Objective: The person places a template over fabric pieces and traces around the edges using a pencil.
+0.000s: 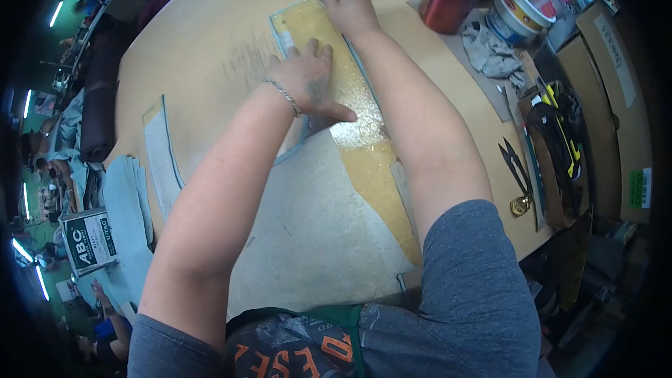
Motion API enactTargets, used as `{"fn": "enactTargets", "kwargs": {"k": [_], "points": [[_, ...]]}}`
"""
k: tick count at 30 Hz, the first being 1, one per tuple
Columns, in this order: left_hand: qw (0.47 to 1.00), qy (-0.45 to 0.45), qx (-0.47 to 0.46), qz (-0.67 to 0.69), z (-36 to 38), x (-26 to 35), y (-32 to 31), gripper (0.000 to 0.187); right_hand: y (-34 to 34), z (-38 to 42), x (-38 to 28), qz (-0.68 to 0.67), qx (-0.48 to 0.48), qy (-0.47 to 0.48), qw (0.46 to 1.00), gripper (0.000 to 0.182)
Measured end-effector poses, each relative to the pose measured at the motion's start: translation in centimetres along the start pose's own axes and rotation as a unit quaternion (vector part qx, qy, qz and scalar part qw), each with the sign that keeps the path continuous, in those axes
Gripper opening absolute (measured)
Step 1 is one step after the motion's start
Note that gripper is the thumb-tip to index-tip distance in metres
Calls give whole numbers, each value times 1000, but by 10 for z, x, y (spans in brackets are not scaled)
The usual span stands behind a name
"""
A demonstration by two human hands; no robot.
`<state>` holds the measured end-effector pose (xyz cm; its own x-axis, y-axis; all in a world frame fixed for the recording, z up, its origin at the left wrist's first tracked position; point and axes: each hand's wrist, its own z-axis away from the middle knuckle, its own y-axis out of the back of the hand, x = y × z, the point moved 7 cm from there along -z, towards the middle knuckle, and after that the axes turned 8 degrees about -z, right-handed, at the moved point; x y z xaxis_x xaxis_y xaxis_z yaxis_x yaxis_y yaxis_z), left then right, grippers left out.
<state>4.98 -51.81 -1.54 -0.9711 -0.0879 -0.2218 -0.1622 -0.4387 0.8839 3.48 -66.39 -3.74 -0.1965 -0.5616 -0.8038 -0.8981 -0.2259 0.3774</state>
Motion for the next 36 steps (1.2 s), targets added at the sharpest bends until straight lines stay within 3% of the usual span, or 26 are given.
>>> {"fn": "enactTargets", "kwargs": {"k": [5, 12, 15, 17, 18, 20, 23, 27, 28, 31, 34, 36], "points": [[1000, -2, 7, 9, 0, 1, -3, 112, 35, 55, -33, 61, -52, -8, 997, 18], [1000, 14, 3, 13, -1, 3, -6, 122, 155, 241, -94, -16, -56, -104, 993, 8], [999, 11, 33, 11, -8, 0, -14, 112, 212, 322, -132, 45, -53, -134, 989, 9], [999, 18, 48, -3, -6, 4, -15, 107, 242, 368, -146, 26, -92, -249, 964, 8], [998, 25, 54, -4, -1, 6, -15, 102, 254, 378, -158, 19, -65, -241, 968, 8], [993, 35, 113, 8, 24, 6, -13, 90, 270, 384, -177, -4, -23, -207, 978, 7], [960, 76, 250, 98, 92, 0, -31, 65, 257, 371, -178, -26, -2, -255, 967, 7], [866, 192, 400, 229, 226, -90, -111, 41, 202, 320, -148, 55, -90, -132, 986, 14], [880, 236, 362, 196, 265, -115, -139, 42, 192, 309, -137, 93, -99, -144, 980, 16], [848, 398, 266, 225, 369, -171, -219, 43, 165, 290, -100, 166, -118, -174, 963, 19], [759, 470, 155, 423, 405, -163, -276, 42, 162, 283, -92, 158, -123, -221, 955, 21], [759, 454, 233, 405, 409, -144, -267, 40, 161, 281, -72, 130, -129, -248, 951, 25]]}}
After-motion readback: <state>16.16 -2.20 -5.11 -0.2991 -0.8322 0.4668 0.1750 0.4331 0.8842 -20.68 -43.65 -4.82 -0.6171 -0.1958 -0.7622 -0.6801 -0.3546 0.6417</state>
